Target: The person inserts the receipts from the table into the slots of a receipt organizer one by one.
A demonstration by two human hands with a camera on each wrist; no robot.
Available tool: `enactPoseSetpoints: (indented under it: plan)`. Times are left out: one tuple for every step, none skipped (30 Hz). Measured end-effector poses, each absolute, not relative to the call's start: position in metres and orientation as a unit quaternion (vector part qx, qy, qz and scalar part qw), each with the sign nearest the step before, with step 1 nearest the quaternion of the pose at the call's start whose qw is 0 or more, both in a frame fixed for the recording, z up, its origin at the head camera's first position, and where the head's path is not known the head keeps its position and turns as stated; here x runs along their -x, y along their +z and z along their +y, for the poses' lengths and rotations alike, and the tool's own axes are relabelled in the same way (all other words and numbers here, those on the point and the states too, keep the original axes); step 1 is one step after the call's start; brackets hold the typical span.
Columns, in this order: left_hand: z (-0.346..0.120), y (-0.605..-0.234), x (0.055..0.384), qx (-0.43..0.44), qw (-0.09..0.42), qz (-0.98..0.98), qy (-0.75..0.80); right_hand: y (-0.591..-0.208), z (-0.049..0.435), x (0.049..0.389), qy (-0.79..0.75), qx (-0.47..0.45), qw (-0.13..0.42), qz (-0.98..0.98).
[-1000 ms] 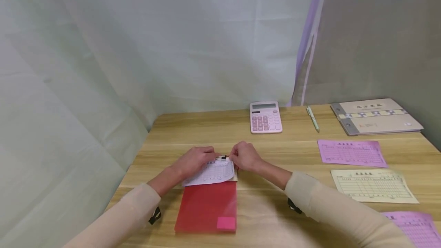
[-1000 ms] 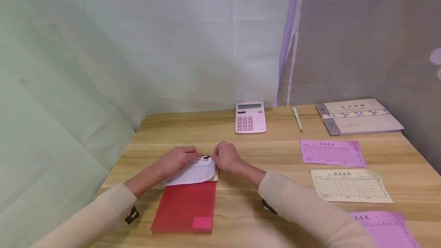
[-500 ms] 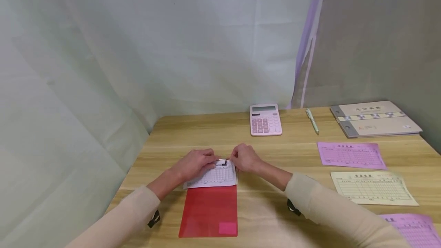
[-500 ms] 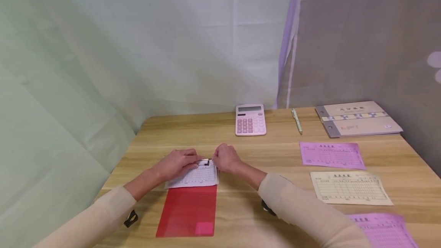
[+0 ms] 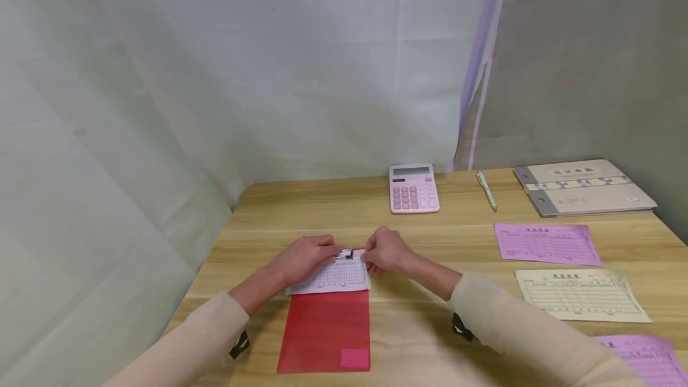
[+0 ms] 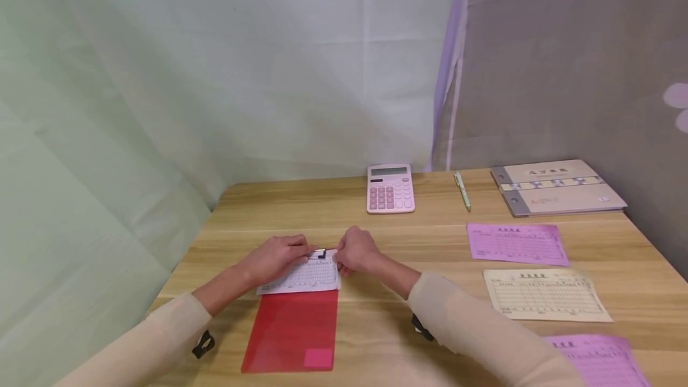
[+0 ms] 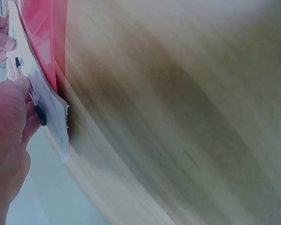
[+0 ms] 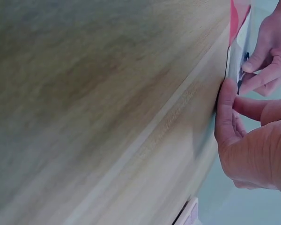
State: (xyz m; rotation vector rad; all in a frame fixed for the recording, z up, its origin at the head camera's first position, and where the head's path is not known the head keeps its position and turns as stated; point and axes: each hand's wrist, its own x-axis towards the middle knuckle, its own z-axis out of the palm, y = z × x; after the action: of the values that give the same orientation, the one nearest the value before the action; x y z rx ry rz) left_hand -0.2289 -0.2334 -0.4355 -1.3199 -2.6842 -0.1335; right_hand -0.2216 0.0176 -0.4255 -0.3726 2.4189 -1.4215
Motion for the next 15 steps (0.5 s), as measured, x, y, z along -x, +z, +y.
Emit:
enactPoseSetpoints:
  plan:
    - [-0.2335,-0.4352,0.2285,0.437,0.072,-0.895,-0.041,-0.4257,0.0175,0.2214,-0.497,0.128,0.157,0.844]
    - [-0.2335,-0.435,0.2282,0.434,0.069,-0.897,-0.037,-0.4255,0.0174,0.2214,-0.498,0.125,0.16,0.843]
    - [-0.2335,-0.4348,0.2279,0.432,0.066,-0.899,-0.034,-0.4252,0.0174,0.2211,-0.499,0.123,0.161,0.843]
    - [-0.2335,-0.4345,0.2276,0.43,0.062,-0.9,-0.031,-0.4253,0.0172,0.2211,-0.499,0.122,0.162,0.843]
    - [-0.2336,-0.434,0.2273,0.429,0.059,-0.901,-0.029,-0.4251,0.0171,0.2211,-0.499,0.12,0.164,0.843]
    - [-0.2336,-0.4335,0.227,0.427,0.057,-0.902,-0.028,-0.4251,0.0169,0.2212,-0.5,0.118,0.164,0.842]
    - [-0.2336,-0.4333,0.227,0.425,0.055,-0.903,-0.025,-0.425,0.0168,0.221,-0.5,0.117,0.164,0.842]
    - [-0.2334,-0.4329,0.227,0.424,0.053,-0.904,-0.023,-0.4249,0.0167,0.221,-0.501,0.115,0.164,0.842]
    - [-0.2334,-0.4327,0.227,0.424,0.052,-0.904,-0.023,-0.4253,0.0164,0.2211,-0.502,0.114,0.163,0.841]
    - [-0.2334,-0.4325,0.2272,0.424,0.053,-0.904,-0.025,-0.4258,0.0163,0.2213,-0.504,0.112,0.163,0.841]
    - [-0.2334,-0.4327,0.2274,0.425,0.055,-0.903,-0.026,-0.4257,0.0162,0.2212,-0.506,0.111,0.163,0.84]
    - [-0.2334,-0.433,0.2277,0.426,0.056,-0.902,-0.029,-0.4257,0.0162,0.2214,-0.507,0.11,0.163,0.839]
    - [-0.2332,-0.4332,0.228,0.427,0.059,-0.902,-0.031,-0.4259,0.0163,0.2216,-0.507,0.11,0.163,0.839]
    - [-0.2332,-0.4334,0.2282,0.429,0.062,-0.9,-0.035,-0.4263,0.0163,0.2222,-0.505,0.112,0.163,0.84]
    - [-0.2333,-0.4338,0.2287,0.431,0.065,-0.899,-0.038,-0.4264,0.0165,0.2228,-0.499,0.114,0.159,0.844]
